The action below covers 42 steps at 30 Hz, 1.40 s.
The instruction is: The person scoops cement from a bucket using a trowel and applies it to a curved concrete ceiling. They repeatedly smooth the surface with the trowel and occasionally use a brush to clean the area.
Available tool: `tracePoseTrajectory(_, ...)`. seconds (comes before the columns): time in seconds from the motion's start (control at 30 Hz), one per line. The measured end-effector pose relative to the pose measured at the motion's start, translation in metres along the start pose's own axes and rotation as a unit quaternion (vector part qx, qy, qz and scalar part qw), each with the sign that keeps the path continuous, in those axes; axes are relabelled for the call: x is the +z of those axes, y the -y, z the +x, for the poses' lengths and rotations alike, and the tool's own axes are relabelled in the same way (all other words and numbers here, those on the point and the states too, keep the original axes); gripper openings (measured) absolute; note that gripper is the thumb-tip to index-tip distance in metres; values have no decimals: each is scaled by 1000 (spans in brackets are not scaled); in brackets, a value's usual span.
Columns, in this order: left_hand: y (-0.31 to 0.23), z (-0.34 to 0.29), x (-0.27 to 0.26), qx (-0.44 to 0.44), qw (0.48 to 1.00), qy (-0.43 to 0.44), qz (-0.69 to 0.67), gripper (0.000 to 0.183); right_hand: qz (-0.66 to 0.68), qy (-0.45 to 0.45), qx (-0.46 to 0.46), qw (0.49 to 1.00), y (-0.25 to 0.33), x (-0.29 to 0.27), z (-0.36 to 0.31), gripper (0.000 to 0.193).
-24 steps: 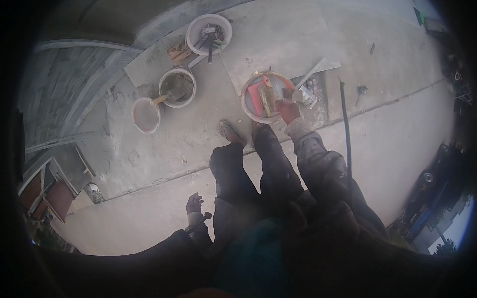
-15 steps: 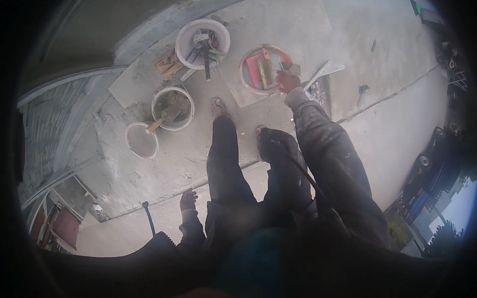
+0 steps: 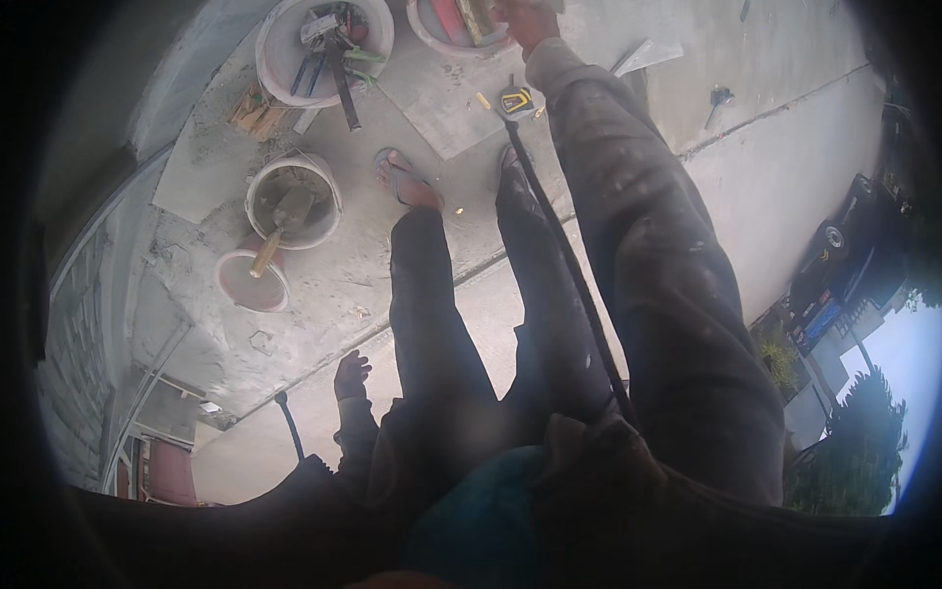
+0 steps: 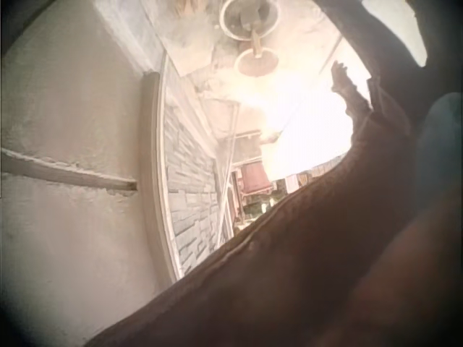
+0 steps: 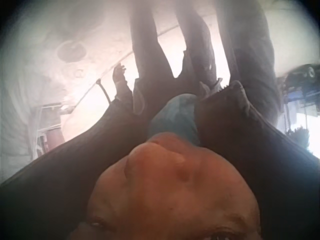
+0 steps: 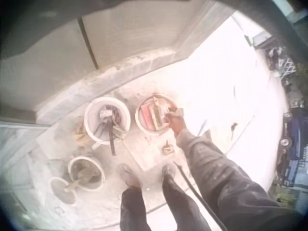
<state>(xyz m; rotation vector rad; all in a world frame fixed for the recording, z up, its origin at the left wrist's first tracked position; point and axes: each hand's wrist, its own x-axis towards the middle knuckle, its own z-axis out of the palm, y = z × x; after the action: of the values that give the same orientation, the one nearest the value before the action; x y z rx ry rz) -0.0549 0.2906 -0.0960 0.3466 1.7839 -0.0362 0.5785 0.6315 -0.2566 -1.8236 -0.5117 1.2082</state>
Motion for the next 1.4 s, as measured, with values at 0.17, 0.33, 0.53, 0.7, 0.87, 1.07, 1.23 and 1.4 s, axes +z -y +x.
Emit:
tracePoseTrajectory(0.17, -3, 1, 25, -41, 998, -22, 36, 47, -87, -8, -90, 992, 1, 2, -27, 39)
tracePoseTrajectory(0.33, -12, 22, 67, -67, 996, -20, 60, 43, -212, -218, -162, 939, -65, -26, -97, 36)
tracePoseTrajectory(0.53, -50, 21, 141, -4, 995, -13, 94, 43, -497, -140, 47, 855, -227, -20, -100, 82)
tracePoseTrajectory(0.7, -101, 29, 185, 13, 992, 2, 129, 42, -467, -17, 62, 882, -275, -46, -54, 82)
tracePoseTrajectory(0.87, -78, 45, 158, -77, 991, -5, 106, 46, -402, -185, 58, 895, -240, -89, -44, 84)
tracePoseTrajectory(1.07, -92, 40, 170, -5, 995, 51, 90, 50, -394, -231, 26, 889, -206, -201, 52, 86)
tracePoseTrajectory(1.23, -134, 27, 234, -1, 989, 17, 150, 46, -332, -242, 32, 911, -157, -230, 65, 80)
tracePoseTrajectory(1.4, -156, 3, 274, -6, 998, 12, 67, 42, 20, 46, 273, 961, -149, -155, -25, 51)
